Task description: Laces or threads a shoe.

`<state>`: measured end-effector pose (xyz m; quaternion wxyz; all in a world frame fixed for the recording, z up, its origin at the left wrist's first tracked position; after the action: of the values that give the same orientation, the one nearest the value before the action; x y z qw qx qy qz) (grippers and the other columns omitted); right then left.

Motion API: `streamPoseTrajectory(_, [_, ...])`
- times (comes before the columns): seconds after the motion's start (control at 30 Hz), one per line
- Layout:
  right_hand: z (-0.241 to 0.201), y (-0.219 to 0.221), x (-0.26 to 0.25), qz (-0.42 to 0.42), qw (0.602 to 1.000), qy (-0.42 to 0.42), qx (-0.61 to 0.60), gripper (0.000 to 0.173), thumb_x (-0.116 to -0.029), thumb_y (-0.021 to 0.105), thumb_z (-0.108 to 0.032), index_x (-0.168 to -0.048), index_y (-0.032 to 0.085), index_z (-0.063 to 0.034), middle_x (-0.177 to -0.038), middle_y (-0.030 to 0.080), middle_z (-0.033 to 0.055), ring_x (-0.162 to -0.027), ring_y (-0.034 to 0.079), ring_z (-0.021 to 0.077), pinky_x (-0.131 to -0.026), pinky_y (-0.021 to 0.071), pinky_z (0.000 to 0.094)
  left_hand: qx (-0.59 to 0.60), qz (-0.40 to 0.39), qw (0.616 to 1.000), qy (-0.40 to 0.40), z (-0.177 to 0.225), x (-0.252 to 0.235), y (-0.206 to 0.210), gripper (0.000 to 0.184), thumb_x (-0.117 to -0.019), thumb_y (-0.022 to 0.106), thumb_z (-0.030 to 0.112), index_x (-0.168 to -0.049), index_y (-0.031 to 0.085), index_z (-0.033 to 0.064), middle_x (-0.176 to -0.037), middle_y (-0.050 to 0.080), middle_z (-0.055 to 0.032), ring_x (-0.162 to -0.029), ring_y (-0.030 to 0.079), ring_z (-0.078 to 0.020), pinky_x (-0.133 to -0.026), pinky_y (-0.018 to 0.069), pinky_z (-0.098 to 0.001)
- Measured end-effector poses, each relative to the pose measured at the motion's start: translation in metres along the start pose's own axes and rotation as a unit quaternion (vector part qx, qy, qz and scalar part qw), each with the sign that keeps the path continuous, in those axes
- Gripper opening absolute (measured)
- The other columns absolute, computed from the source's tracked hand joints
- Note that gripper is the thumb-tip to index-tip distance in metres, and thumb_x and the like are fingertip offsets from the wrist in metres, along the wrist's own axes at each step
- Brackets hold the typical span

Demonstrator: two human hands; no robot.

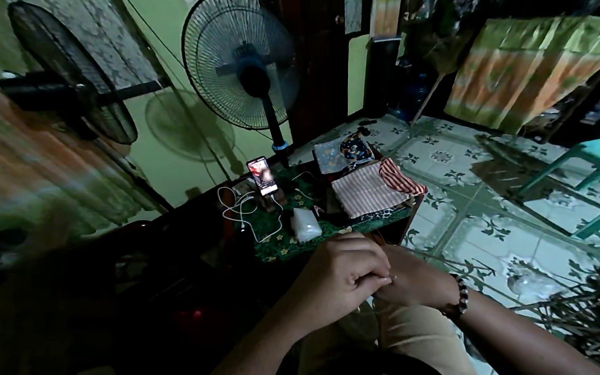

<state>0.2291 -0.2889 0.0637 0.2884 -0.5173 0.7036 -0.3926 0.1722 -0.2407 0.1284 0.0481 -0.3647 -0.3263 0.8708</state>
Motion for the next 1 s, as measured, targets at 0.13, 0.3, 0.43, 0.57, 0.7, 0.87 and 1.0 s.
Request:
streamPoseTrajectory(0.13, [0.004,0.002,0.001,-0.021,0.999,0.017,-0.038,0.026,-0.0965,0.063,-0.025,-0.103,0.069,-0.0012,-0.097,0.070,0.0174,-0.097,0.068,0.0318,-0.083,0.0531,0.0547,0.016,0.038,0.999,0.031,0.003,0.003,-0.001,0.007,-0.0920,0.071,0.004,-0.086,0.072,0.0004,-0.095,0.073,-0.0087,-0.097,0.067,-0.0157,-0.092,0.0525,-0.0298])
streamPoseTrajectory(0.3, [0.009,-0.022,0.015,0.043,0.932,-0.165,-0.321,0.019,-0.0985,0.061,-0.017,-0.115,0.070,-0.0115,-0.106,0.070,-0.0102,-0.098,0.063,-0.0057,-0.086,0.0545,0.0176,0.073,0.138,0.987,0.027,0.000,0.011,-0.020,0.004,-0.0909,0.073,0.004,-0.090,0.071,0.0016,-0.097,0.074,-0.0084,-0.102,0.069,-0.0172,-0.095,0.0559,-0.0351])
streamPoseTrajectory(0.43, [0.001,-0.045,0.025,0.083,0.880,-0.233,-0.407,0.026,-0.1066,0.055,-0.026,-0.124,0.071,-0.0150,-0.108,0.070,-0.0116,-0.094,0.062,-0.0056,-0.083,0.0533,0.0154,0.067,0.172,0.983,0.019,0.006,0.008,-0.026,0.007,-0.0894,0.076,0.007,-0.087,0.071,0.0030,-0.099,0.073,-0.0073,-0.113,0.066,-0.0202,-0.101,0.0541,-0.0375])
streamPoseTrajectory(0.57, [-0.005,-0.052,0.030,0.098,0.879,-0.260,-0.387,0.024,-0.1059,0.056,-0.027,-0.116,0.075,-0.0143,-0.105,0.072,-0.0122,-0.094,0.063,-0.0071,-0.084,0.0537,0.0140,0.102,0.172,0.980,0.020,0.011,0.003,-0.029,0.011,-0.0868,0.079,0.006,-0.084,0.070,0.0024,-0.114,0.068,-0.0112,-0.126,0.059,-0.0247,-0.109,0.0512,-0.0422])
streamPoseTrajectory(0.7, [-0.005,-0.042,0.028,0.054,0.863,-0.284,-0.414,0.022,-0.1051,0.058,-0.027,-0.112,0.075,-0.0153,-0.105,0.073,-0.0122,-0.097,0.065,-0.0054,-0.087,0.0544,0.0158,0.163,0.143,0.976,0.007,0.004,0.005,-0.020,0.009,-0.0887,0.078,0.009,-0.087,0.072,0.0020,-0.116,0.067,-0.0114,-0.121,0.061,-0.0209,-0.103,0.0537,-0.0361])
streamPoseTrajectory(0.87, [-0.004,-0.031,0.028,0.025,0.850,-0.281,-0.444,0.012,-0.0997,0.066,-0.016,-0.107,0.076,-0.0135,-0.099,0.075,-0.0091,-0.087,0.070,-0.0012,-0.079,0.0608,0.0186,0.186,0.081,0.979,0.011,0.001,0.008,-0.010,0.010,-0.0890,0.079,0.011,-0.084,0.074,0.0034,-0.110,0.070,-0.0114,-0.120,0.062,-0.0209,-0.106,0.0504,-0.0380])
streamPoseTrajectory(1.0, [0.002,-0.033,0.026,0.067,0.882,-0.242,-0.399,0.011,-0.1010,0.065,-0.020,-0.103,0.075,-0.0148,-0.093,0.073,-0.0127,-0.085,0.067,-0.0049,-0.079,0.0575,0.0152,0.199,0.115,0.973,-0.021,-0.008,0.014,-0.013,0.016,-0.0849,0.083,0.011,-0.093,0.075,-0.0004,-0.112,0.068,-0.0101,-0.104,0.066,-0.0108,-0.088,0.0583,-0.0244])
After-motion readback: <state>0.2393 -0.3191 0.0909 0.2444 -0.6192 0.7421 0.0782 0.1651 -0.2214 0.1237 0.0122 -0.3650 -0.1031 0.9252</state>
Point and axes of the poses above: each hand's wrist, its own x-axis away from the middle knuckle, its own y-axis out of the palm, z = x × y, the point moved 9 cm from there along -x, towards the middle knuckle
